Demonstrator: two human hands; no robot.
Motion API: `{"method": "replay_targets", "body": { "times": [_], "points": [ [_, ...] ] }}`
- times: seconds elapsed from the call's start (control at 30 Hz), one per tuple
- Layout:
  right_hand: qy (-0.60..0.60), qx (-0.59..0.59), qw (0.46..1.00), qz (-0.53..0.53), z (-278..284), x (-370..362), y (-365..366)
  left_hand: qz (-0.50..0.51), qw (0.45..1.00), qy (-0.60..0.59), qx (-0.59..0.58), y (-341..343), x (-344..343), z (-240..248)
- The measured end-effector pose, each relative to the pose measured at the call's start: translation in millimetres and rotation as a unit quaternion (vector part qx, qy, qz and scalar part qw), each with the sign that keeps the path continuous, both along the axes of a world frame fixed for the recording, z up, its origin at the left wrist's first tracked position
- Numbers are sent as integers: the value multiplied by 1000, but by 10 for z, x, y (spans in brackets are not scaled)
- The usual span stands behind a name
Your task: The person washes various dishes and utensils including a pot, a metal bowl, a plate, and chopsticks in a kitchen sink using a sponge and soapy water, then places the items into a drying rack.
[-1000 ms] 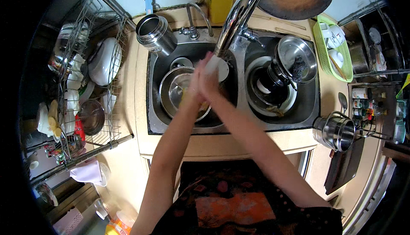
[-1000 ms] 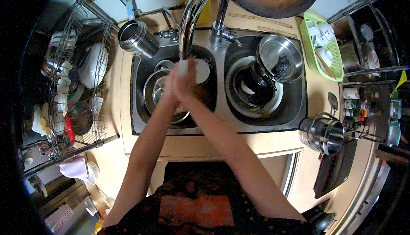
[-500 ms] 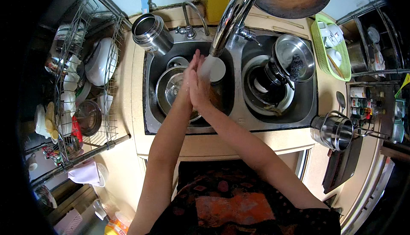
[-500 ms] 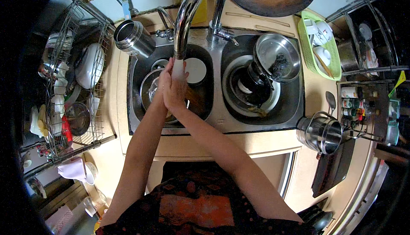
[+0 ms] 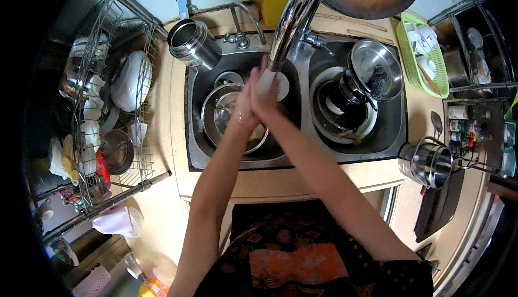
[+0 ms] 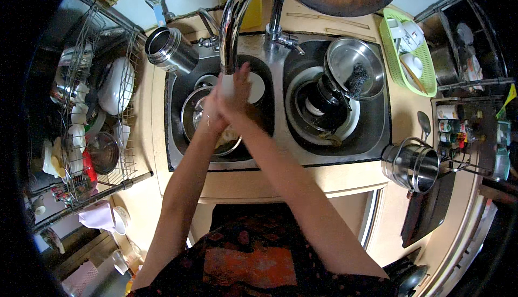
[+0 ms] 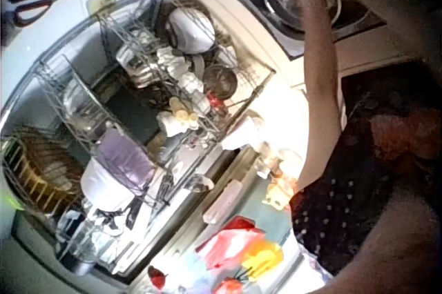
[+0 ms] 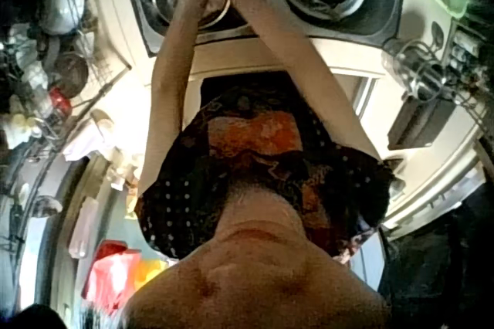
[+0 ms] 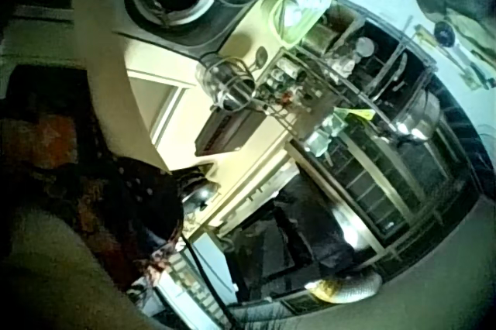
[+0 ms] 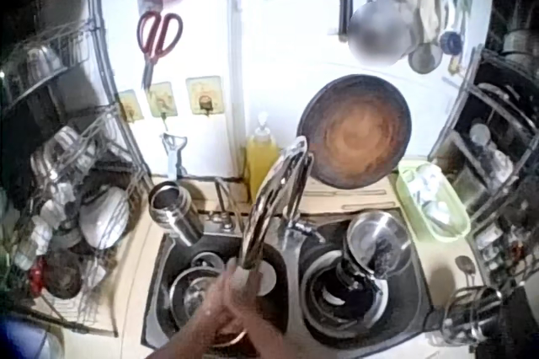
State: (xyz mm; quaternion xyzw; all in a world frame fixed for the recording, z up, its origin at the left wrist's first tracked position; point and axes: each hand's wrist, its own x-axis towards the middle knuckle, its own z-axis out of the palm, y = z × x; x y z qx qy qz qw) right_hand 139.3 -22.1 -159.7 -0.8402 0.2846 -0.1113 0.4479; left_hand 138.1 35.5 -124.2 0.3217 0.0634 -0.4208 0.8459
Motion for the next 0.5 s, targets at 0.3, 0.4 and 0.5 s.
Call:
{"method": "replay_targets", "body": {
  "times": [0.3,0.4,0.5],
  "points": [
    [-61,116,991,4,217,-162,147,42,997,2,58,-65,157,-105],
    [-43,86,994,-59,248,-117,-25,-16,999,39,-24,-29,-6,-150],
    [-123,27,984,-123,253,-43,-159,-14,997,44,67,-13,-97,-115]
  ]
}}
